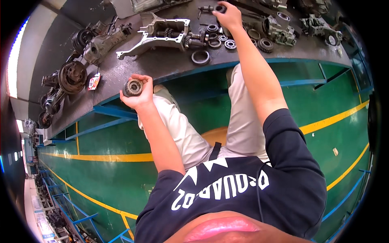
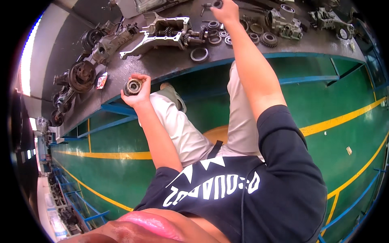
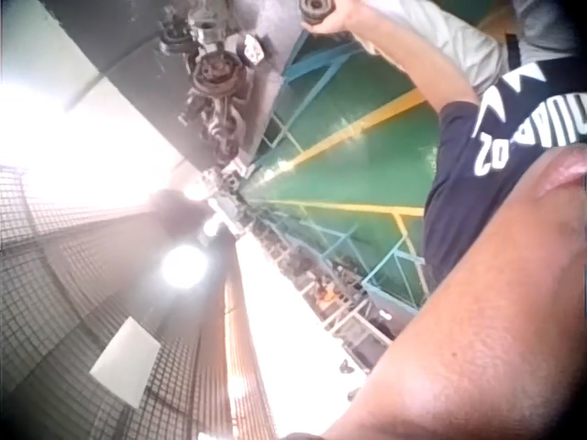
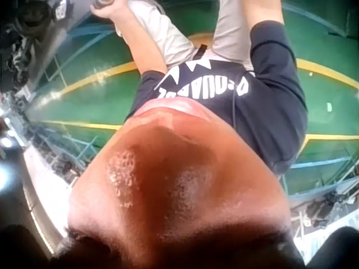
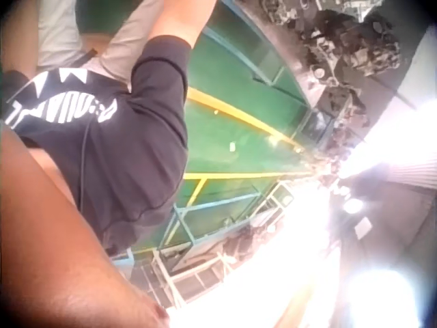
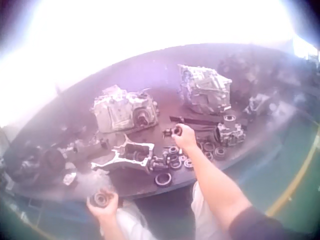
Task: The person handles gear rings and bearings by hand, slides gears and rings onto a transmission shaft, and fits the shaft assembly into the gearbox housing.
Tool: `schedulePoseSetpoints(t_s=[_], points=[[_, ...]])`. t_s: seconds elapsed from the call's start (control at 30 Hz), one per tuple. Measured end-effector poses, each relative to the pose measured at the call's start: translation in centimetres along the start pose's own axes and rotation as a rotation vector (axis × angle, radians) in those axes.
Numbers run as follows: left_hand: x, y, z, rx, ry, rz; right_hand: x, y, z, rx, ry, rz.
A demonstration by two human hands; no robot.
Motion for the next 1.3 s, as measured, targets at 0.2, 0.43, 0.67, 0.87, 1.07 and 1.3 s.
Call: schedulePoseSetpoints(t_s=[0.2,0.43,0.67,0.87,1.07,1.3], points=[[0.3,0.0,-0.1,-0.020,-0.028,0.003,-2.0,0.0,-1.1,0.039,0.123,-0.172],[-0.8,-0.5,-0.4,-0.017,-0.094,0.029,6.8,4.1,0.8,-0.217,0.363,-0.185],[-1.8,-0.4,-0.2,-0.032,-0.167,0.063,5.4,6.4,1.1,-0.385,0.024,-0.406],[-2.9,1.9,-1.2,-0.125,-0.125,0.223,-19.2,6.3,-8.0,-0.452,-0.681,0.315],[-5.2,3.6,-1.6,-0.310,-0.127,0.323,-26.8,9.2,-15.4,-0.622,-0.680,0.316],[-3.9,3.1,-1.1,-0.367,-0.124,0.256,-27.5,9.4,-16.2,-0.544,-0.690,0.393]])
Point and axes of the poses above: each hand's wrist, its own z-axis towards the middle knuckle, its own y-axis out of the palm, x = y × z, the point moved 9 cm from there along z, towards the middle knuckle, and after that the axes turned 14 degrees about -x, right-handed, at the moved point
